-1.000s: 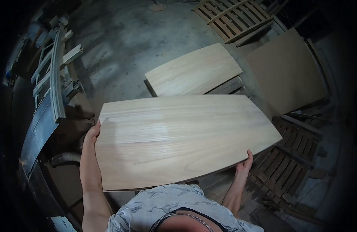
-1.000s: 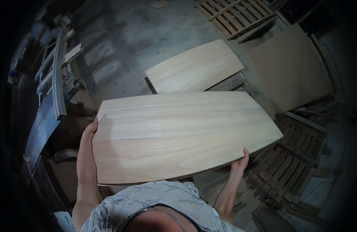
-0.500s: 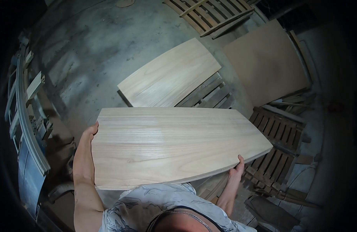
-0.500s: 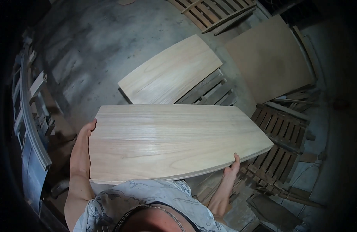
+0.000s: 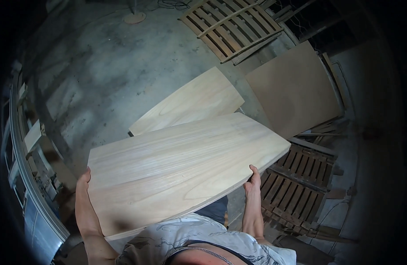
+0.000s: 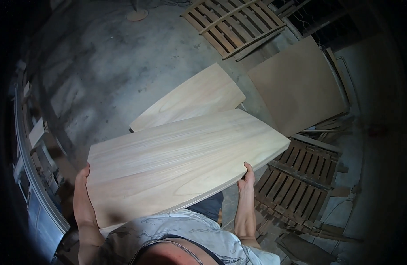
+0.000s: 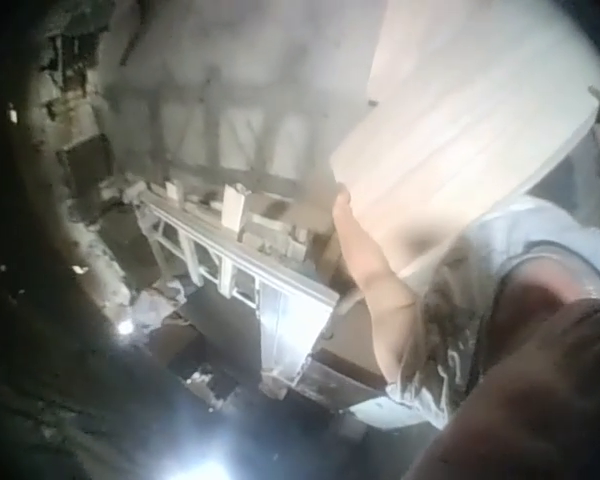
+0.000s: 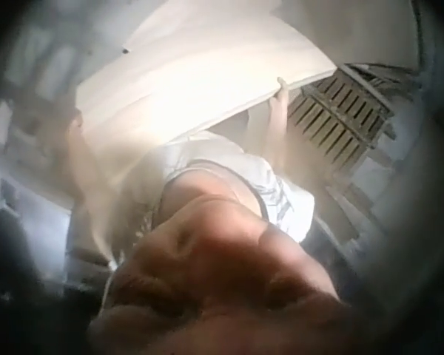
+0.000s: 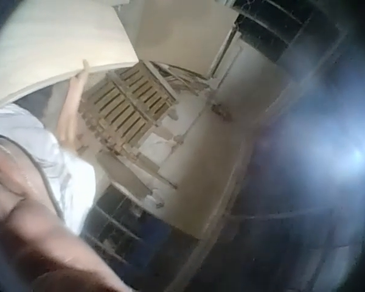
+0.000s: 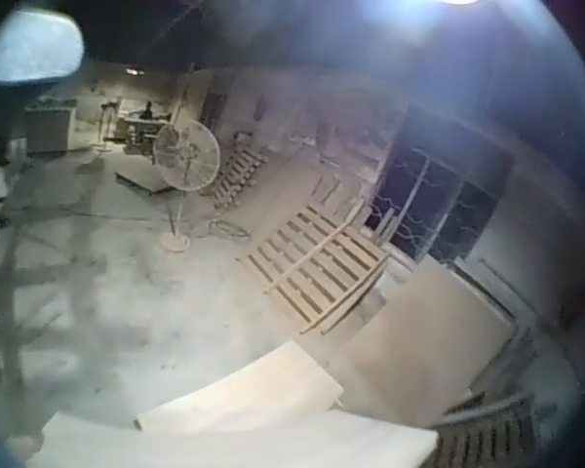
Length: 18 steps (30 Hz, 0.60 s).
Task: The person lifts cut wooden boards from a table saw and stacks them onto a pallet by hand. Then, the person works with a coworker to load another wooden board onto the sliding table saw and positions wooden blocks near the machine.
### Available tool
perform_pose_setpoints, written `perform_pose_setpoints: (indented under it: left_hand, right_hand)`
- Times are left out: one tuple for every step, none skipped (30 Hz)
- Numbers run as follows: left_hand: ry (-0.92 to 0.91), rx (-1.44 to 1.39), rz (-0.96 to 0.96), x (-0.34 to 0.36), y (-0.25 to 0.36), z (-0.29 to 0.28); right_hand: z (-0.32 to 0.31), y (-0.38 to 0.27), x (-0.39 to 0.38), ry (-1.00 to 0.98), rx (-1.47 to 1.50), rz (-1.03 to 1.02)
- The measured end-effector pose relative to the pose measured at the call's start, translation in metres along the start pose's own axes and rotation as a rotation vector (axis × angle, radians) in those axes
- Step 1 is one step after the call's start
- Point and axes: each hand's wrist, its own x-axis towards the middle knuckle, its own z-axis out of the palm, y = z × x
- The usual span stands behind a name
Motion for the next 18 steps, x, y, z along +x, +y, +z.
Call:
perform_pose_setpoints:
  left_hand:
    - [0.008,-0.006,0.008,-0.002,-0.005,0.003]
    - [0.041,-0.004,0.033,-0.008,0.001,-0.016]
    - [0.072,-0.012,0.053,-0.01,0.004,-0.015]
    - [0.113,-0.012,0.074,-0.023,0.008,-0.028]
    - [0.13,-0.017,0.091,-0.022,0.01,-0.017]
    - [0.151,-0.024,0.101,-0.036,-0.004,-0.005]
    - [0.174,-0.029,0.111,-0.047,-0.007,0.0]
    - [0.183,-0.037,0.122,-0.056,-0.019,0.026]
    - [0.206,-0.041,0.132,-0.068,-0.017,0.026]
    - [0.241,-0.049,0.139,-0.08,-0.013,0.024]
    - [0.256,-0.054,0.151,-0.087,-0.01,0.034]
    - [0.293,-0.065,0.156,-0.093,-0.003,0.03]
    - [0.328,-0.075,0.159,-0.099,0.004,0.03]
    - [0.331,-0.064,0.16,-0.098,0.023,0.041]
    - [0.343,-0.067,0.153,-0.102,0.026,0.05]
    - [0.359,-0.067,0.152,-0.11,0.032,0.056]
    - [0.357,-0.072,0.146,-0.113,0.03,0.07]
    - [0.378,-0.071,0.139,-0.115,0.039,0.068]
  right_hand:
    - [0.009,-0.006,0.007,0.0,0.006,-0.008]
    - [0.024,-0.003,0.021,-0.033,0.009,0.014]
    - [0.04,0.001,0.034,-0.07,0.001,0.032]
    - [0.054,0.004,0.046,-0.093,0.027,0.044]
    - [0.064,0.003,0.059,-0.112,0.013,0.085]
    - [0.071,-0.003,0.068,-0.131,-0.008,0.132]
    - [0.08,-0.008,0.077,-0.14,0.004,0.135]
    - [0.087,-0.013,0.088,-0.1,-0.047,0.136]
    - [0.096,-0.016,0.1,-0.067,-0.092,0.149]
    - [0.107,-0.012,0.112,-0.085,-0.083,0.162]
    - [0.111,-0.012,0.13,-0.103,-0.083,0.126]
    - [0.123,-0.007,0.147,-0.136,-0.09,0.108]
    - [0.138,-0.006,0.165,-0.153,-0.085,0.122]
    - [0.139,-0.016,0.183,-0.171,-0.07,0.157]
    - [0.145,-0.021,0.199,-0.199,-0.069,0.197]
    - [0.154,-0.026,0.214,-0.184,-0.073,0.199]
    - [0.16,-0.031,0.228,-0.168,-0.077,0.195]
    - [0.17,-0.032,0.236,-0.191,-0.089,0.191]
